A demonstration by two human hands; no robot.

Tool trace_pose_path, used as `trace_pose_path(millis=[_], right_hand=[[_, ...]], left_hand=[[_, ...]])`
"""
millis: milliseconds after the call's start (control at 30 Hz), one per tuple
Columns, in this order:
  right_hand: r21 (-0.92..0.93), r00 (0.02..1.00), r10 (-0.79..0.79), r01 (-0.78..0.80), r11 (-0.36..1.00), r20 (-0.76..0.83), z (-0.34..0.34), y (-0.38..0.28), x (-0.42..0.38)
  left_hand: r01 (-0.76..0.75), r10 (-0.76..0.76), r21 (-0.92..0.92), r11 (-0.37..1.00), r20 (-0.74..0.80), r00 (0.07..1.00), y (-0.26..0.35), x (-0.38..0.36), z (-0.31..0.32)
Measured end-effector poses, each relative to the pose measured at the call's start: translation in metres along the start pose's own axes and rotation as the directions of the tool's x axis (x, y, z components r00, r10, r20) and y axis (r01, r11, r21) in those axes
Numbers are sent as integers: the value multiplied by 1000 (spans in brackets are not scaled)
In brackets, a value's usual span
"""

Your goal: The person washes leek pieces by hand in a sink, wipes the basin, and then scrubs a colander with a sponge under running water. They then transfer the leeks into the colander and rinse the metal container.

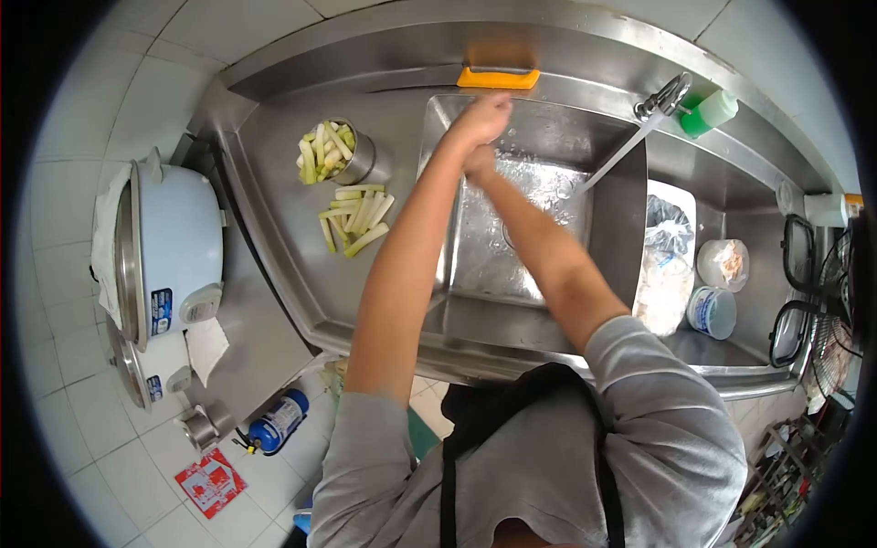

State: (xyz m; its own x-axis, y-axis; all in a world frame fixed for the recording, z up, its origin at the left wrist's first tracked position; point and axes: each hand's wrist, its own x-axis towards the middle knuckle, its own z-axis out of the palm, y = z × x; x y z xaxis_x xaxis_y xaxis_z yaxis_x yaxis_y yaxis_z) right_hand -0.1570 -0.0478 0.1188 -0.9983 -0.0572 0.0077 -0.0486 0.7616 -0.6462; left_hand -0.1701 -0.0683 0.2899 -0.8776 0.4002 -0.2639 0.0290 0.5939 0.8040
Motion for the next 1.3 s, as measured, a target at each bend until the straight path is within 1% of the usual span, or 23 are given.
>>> trace_pose_path(millis=[33,67,133,200,267,300,400,467,567,633,700,733,767,800,833,867,933,967,1033,1133,1200,1267,1300], right_hand=[[551,941,293,-337,763,170,9,-37,-27],[356,900,401,-436,827,171,68,-38,-35],[675,771,552,-592,439,317,72,-81,-109],[516,776,462,-631,580,430,73,-90,-175],[185,930,-11,-62,981,368,122,-73,-230],[177,927,2,-74,981,375,95,-81,-241],[282,784,68,-301,911,617,-10,-96,-248],[42,546,-12,-42,998,838,-25,-62,-254],[-348,420,387,-170,922,820,-81,36,-285],[-341,227,287,247,907,931,-70,131,-288],[-280,343,297,-100,955,891,-93,167,-237],[-25,582,-176,321,947,794,-87,206,-210],[86,547,-649,726,683,529,-77,242,-181],[-36,560,-590,743,669,582,-93,233,-141],[9,796,-67,77,997,602,-117,189,-113],[29,607,471,-632,775,640,-136,157,-91],[43,650,531,-653,756,544,-166,123,-68],[82,735,238,-371,925,635,-141,173,-49],[218,681,437,-653,725,588,-176,122,-54],[541,757,219,-609,580,616,-200,91,-62],[735,734,-65,-663,144,676,-178,86,-66],[666,685,-46,-688,288,727,-134,75,-72],[834,839,-146,-471,287,524,-65,93,-72]], left_hand=[[2,-2,14,1000,7,1000,-8,-5,-5],[27,-27,-22,999,-17,999,-15,-13,-9],[52,-54,-55,997,-36,998,-30,-21,-15],[154,-152,-44,987,38,988,-43,-27,-13],[176,-172,-64,982,65,983,-43,-30,-7],[213,-206,-80,974,86,975,-46,-34,-3],[262,-236,-145,954,176,956,-46,-35,11],[254,-215,-189,949,205,955,-60,-31,30],[269,-227,-150,951,247,942,-48,-29,37],[255,-212,-133,958,273,938,-57,-23,54],[311,-262,-104,945,331,907,-49,-26,67],[311,-260,-107,944,337,905,-46,-28,77],[325,-259,-111,939,390,884,-43,-28,86],[333,-255,-113,936,436,863,-37,-26,93],[357,-273,-113,927,450,851,-32,-24,101],[354,-271,-113,928,446,853,-27,-22,108],[300,-189,-222,928,413,891,-23,-19,118],[272,-144,-256,928,426,893,-20,-18,115],[267,-140,-228,937,454,880,-10,-20,97],[169,-78,-195,966,401,913,-5,-32,47],[176,-132,-99,979,345,929,-1,-43,5],[152,-124,-75,986,293,948,0,-58,-25],[115,-96,-65,991,240,966,1,-62,-36]])
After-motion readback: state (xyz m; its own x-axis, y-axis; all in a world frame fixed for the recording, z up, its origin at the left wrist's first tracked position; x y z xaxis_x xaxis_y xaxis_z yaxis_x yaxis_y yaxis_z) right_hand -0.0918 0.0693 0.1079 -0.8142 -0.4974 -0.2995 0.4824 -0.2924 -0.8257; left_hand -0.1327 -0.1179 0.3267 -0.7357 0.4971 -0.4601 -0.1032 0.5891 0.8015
